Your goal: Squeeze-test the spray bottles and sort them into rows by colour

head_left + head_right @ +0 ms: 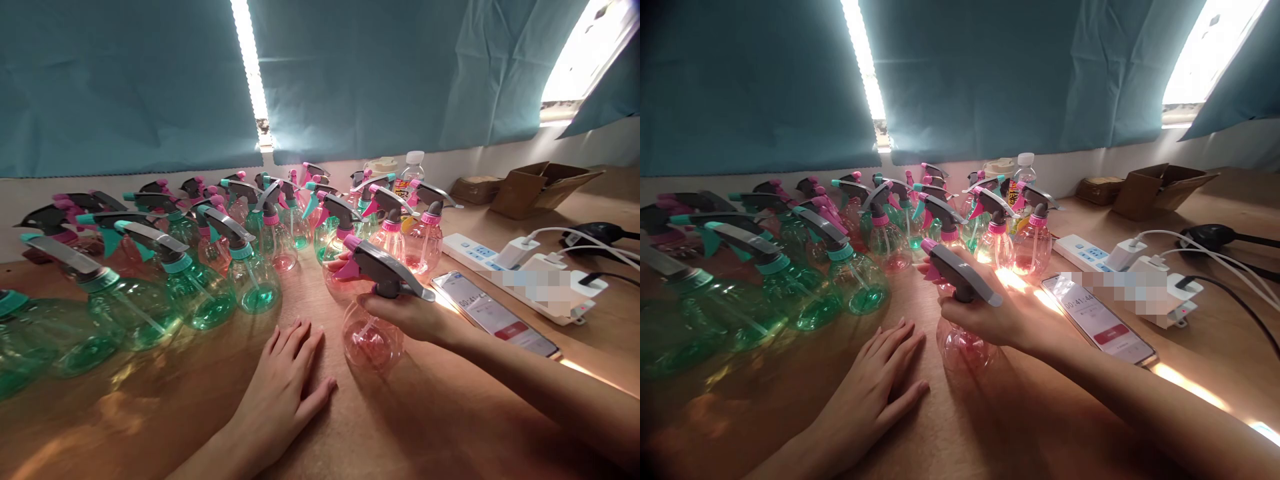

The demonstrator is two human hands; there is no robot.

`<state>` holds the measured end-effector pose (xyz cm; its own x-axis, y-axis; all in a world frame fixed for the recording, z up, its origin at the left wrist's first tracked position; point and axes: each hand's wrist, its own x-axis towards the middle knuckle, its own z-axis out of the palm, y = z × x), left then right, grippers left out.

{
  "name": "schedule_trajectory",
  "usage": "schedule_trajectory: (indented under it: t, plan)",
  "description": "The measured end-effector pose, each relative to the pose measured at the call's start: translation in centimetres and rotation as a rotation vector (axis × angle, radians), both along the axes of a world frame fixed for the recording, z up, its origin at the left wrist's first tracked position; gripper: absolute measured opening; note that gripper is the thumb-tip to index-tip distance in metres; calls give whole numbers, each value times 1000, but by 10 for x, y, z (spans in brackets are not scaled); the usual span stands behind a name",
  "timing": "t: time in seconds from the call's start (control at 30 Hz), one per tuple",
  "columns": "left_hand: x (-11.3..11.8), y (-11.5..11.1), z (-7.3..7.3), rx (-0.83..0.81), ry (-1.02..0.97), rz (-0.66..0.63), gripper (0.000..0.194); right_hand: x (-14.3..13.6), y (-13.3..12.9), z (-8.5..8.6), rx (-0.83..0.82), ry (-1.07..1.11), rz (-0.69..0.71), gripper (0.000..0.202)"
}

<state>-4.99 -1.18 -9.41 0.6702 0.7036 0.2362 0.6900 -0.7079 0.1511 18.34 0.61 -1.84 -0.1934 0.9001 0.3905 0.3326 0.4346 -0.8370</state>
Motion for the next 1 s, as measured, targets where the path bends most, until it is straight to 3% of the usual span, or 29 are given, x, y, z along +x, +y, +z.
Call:
schedule_trajectory:
  t: [0.47, 0.77, 1.0]
  plan:
    - [2, -1, 7, -31, 31, 5, 53, -2, 4, -5, -66, 146, 89, 48]
    - [4, -2, 10, -47, 30, 3, 53, 2, 5, -6, -53, 90, 141, 63]
    - [2, -1, 7, -36, 7, 4, 53, 4, 5, -6, -55, 90, 157, 63]
